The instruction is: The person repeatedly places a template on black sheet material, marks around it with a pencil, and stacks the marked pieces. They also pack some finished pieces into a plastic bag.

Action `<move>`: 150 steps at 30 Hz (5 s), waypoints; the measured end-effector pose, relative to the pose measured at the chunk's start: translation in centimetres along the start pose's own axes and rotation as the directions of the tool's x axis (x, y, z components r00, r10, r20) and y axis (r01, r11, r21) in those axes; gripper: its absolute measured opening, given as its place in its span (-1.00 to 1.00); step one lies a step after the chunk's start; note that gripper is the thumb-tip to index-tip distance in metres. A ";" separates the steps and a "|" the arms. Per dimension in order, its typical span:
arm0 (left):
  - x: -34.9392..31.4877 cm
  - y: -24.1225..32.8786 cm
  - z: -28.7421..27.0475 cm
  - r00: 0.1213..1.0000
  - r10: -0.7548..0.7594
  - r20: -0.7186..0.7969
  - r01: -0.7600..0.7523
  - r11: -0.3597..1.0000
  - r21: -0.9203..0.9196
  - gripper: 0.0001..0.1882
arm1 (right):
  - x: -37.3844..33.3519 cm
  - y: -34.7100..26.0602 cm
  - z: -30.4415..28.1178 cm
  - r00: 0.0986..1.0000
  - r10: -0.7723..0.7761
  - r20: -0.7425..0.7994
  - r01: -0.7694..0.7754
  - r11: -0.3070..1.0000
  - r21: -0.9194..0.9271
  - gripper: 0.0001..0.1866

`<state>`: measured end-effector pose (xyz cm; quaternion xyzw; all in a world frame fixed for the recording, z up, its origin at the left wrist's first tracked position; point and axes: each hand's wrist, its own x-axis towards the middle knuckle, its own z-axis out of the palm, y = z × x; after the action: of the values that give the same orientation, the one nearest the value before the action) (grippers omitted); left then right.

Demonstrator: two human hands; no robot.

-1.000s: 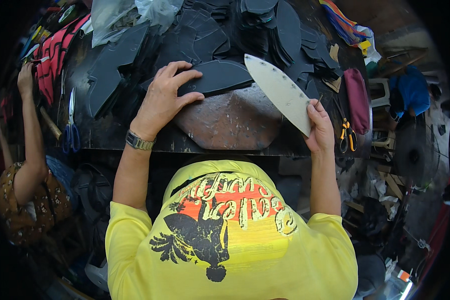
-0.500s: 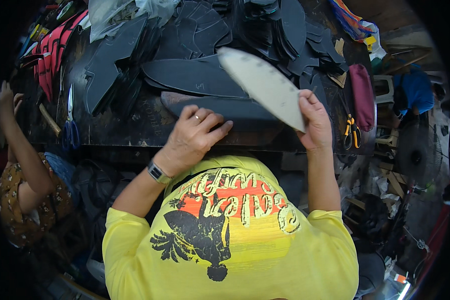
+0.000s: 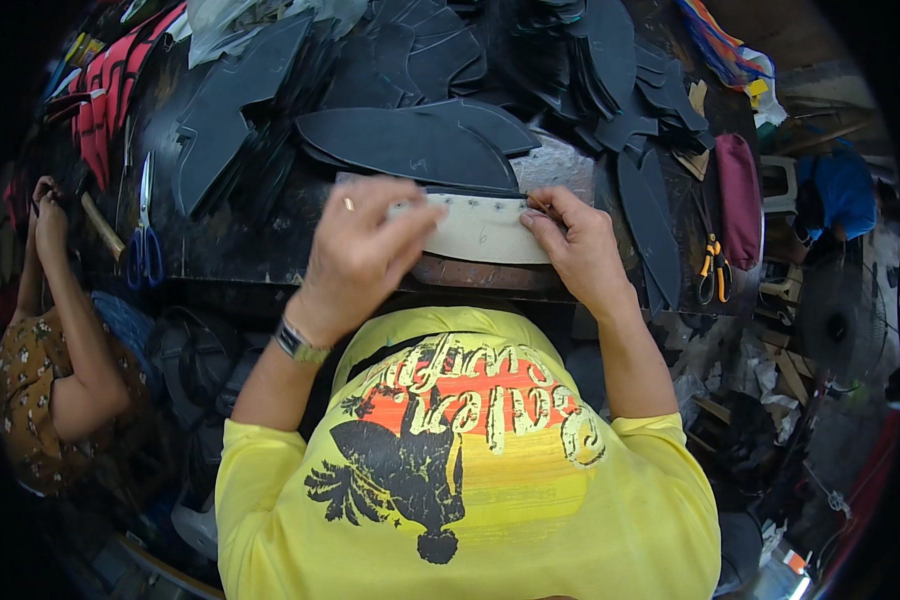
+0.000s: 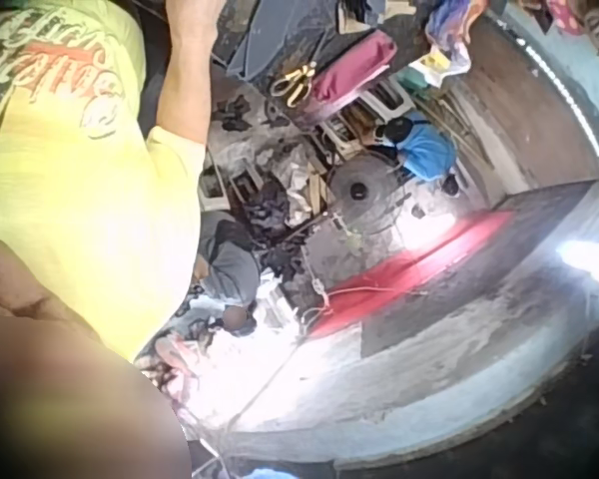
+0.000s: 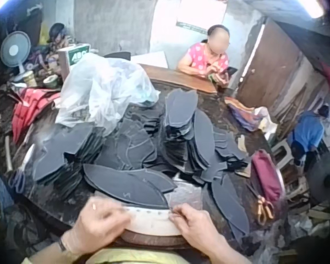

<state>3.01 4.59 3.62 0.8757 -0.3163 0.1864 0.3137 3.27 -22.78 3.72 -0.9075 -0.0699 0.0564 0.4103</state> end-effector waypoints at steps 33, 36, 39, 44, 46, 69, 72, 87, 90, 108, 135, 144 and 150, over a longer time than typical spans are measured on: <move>-2.9 3.2 5.2 0.916 0.031 0.399 -0.043 0.999 0.022 -0.21 | -0.7 0.0 2.7 0.943 -0.225 -0.246 0.168 0.958 -0.233 -0.86; -2.6 3.1 5.2 0.923 0.051 0.381 -0.058 0.998 0.006 -0.25 | -0.7 0.0 2.7 0.945 -0.218 -0.244 0.160 0.958 -0.237 -0.86; -2.6 3.2 4.8 0.923 0.044 0.383 -0.058 0.998 0.025 -0.26 | -0.7 0.0 2.7 0.941 -0.227 -0.250 0.163 0.954 -0.251 -0.87; -3.3 3.2 3.5 0.912 -0.012 0.409 -0.009 0.999 0.048 -0.25 | -0.6 0.0 2.8 0.944 -0.214 -0.251 0.149 0.955 -0.255 -0.87; -3.5 3.1 3.2 0.911 -0.026 0.413 0.007 0.999 0.048 -0.25 | -0.7 0.0 2.8 0.942 -0.219 -0.253 0.154 0.955 -0.253 -0.87; -2.7 4.0 2.0 0.823 -0.119 0.555 0.070 0.992 0.109 -0.21 | -3.4 1.2 -0.3 0.974 0.193 -0.119 -0.168 0.966 0.197 -0.79; -2.6 4.0 2.1 0.829 -0.119 0.547 0.073 0.992 0.105 -0.21 | -3.3 1.1 -0.4 0.973 0.191 -0.132 -0.163 0.966 0.201 -0.79; -2.0 4.6 2.3 0.819 -0.132 0.558 0.053 0.986 0.156 -0.15 | -2.7 0.6 -0.7 0.979 0.157 -0.132 -0.140 0.981 0.134 -0.82; -1.9 4.8 2.9 0.836 -0.126 0.535 0.020 0.980 0.199 -0.13 | -2.8 0.7 -0.7 0.987 0.082 -0.137 -0.081 0.997 0.013 -0.83; -0.4 6.1 2.9 0.790 -0.171 0.588 0.029 0.970 0.243 -0.18 | -3.8 2.2 -3.5 0.968 0.111 -0.225 0.066 0.752 0.655 -0.71; -3.4 4.1 2.5 0.872 -0.090 0.481 0.084 0.996 0.034 -0.25 | 0.0 1.7 3.5 0.888 -0.330 -0.322 0.316 0.944 -0.097 -0.90; -4.2 3.7 1.9 0.881 -0.109 0.461 0.089 0.994 0.065 -0.24 | -0.1 1.8 3.3 0.908 -0.303 -0.290 0.288 0.953 -0.097 -0.92; -3.8 3.9 2.2 0.882 -0.110 0.459 0.063 0.991 0.116 -0.30 | 0.9 1.7 2.5 0.959 0.063 -0.277 0.165 0.670 0.723 -0.93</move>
<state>-2.09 2.50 1.70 0.9223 -0.3332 -0.0272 0.1939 3.88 -21.89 0.77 -0.6593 -0.0080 -0.0602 0.7495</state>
